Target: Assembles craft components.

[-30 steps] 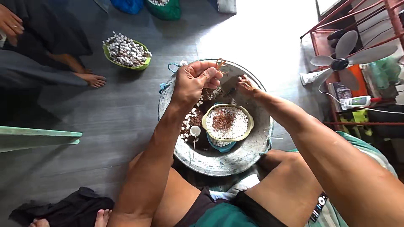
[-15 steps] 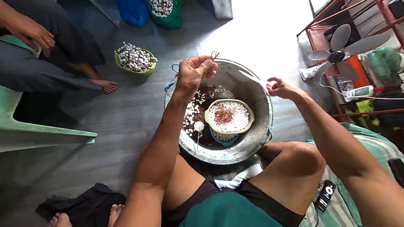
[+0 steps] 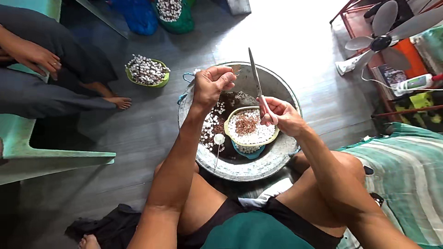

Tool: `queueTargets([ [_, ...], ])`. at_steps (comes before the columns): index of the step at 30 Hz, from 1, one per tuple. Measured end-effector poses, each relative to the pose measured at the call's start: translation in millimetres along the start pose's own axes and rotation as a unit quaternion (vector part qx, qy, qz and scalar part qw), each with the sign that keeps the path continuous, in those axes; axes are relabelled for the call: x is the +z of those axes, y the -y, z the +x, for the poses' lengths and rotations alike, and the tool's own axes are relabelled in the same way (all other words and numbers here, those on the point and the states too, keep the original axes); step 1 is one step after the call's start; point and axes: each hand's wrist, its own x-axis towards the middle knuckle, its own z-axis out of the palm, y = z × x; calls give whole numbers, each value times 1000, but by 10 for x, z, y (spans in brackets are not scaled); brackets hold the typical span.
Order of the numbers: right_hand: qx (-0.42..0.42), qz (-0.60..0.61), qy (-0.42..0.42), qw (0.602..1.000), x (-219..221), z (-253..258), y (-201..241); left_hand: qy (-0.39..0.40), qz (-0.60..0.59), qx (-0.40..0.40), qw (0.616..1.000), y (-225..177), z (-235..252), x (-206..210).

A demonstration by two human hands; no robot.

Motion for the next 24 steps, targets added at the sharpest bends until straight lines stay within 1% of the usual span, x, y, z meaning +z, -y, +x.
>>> queueTargets([
  [10,0,-23,-1,1000,35,53,11,6,27,47,999,-9,9,32],
  [24,-3,-26,2,1000,63,66,-13,4,13,49,999,-11,-15,28],
])
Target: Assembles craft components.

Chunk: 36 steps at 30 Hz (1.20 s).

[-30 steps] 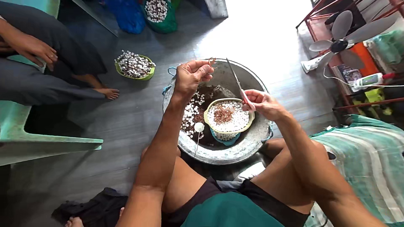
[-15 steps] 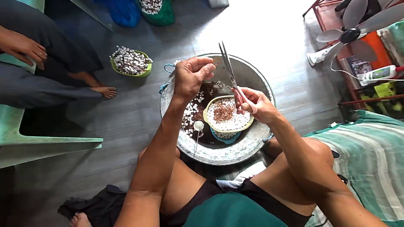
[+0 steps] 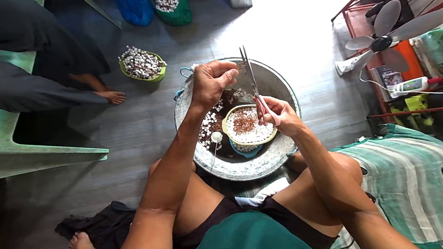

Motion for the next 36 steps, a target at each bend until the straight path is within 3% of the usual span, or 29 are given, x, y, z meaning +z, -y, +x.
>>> queueTargets([
  [36,-6,-30,1,1000,-35,-2,10,1,22,19,1000,15,-2,18],
])
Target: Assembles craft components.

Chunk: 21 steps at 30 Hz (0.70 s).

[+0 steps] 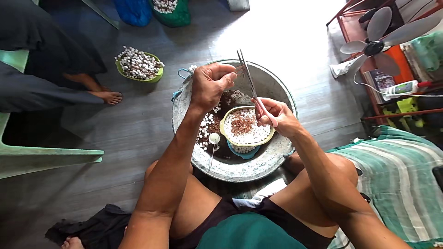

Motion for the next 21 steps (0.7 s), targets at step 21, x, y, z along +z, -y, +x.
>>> queueTargets([
  [21,-15,-55,-43,997,27,-39,25,9,9,-1,1000,9,3,0],
])
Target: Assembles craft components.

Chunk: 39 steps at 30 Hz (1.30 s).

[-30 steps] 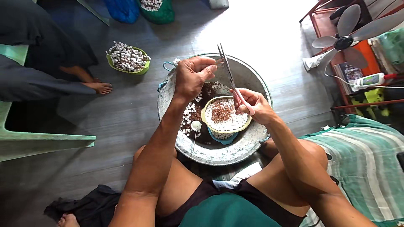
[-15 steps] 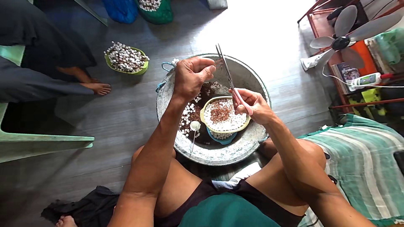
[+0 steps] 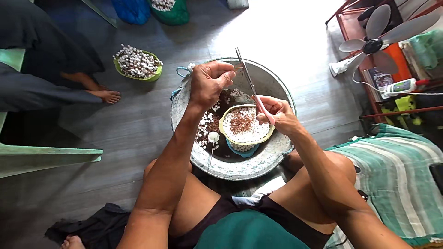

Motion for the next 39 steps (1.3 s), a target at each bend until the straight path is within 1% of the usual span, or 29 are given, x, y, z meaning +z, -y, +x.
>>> queueTargets([
  [7,6,9,-20,1000,57,-56,-31,2,-2,-6,1000,54,17,29],
  [10,6,13,-41,999,24,-104,-49,11,-20,-33,999,82,39,32],
  [14,6,57,-37,998,-111,-153,-3,18,-75,-85,993,93,74,27],
  [18,-1,112,-38,993,-167,-109,31,21,-90,-96,991,88,95,26],
  [23,-6,140,-31,990,-101,-111,-48,9,-109,-103,989,81,87,48],
  [25,-5,86,-27,996,-128,-93,-43,5,-113,-107,988,64,92,44],
  [27,23,-66,-59,996,-283,-8,15,-2,-108,-108,988,46,87,21],
  [28,56,-157,-78,983,-413,77,39,-7,-106,-108,988,40,82,2],
  [29,96,-249,-82,960,-569,185,48,-13,-106,-110,988,27,83,-20],
  [30,130,-331,-65,932,-736,297,39,-19,-107,-115,987,12,79,-41],
  [33,189,-523,51,830,-1169,697,12,-29,-112,-121,986,-75,84,-91],
  [34,202,-570,90,792,-1253,844,-29,-30,-114,-117,986,-107,93,-119],
  [36,209,-631,158,731,-1382,1107,-223,-35,-118,-106,987,-134,110,-174],
  [39,209,-693,245,645,-1387,1464,-560,-53,-129,-98,985,-153,137,-235],
])
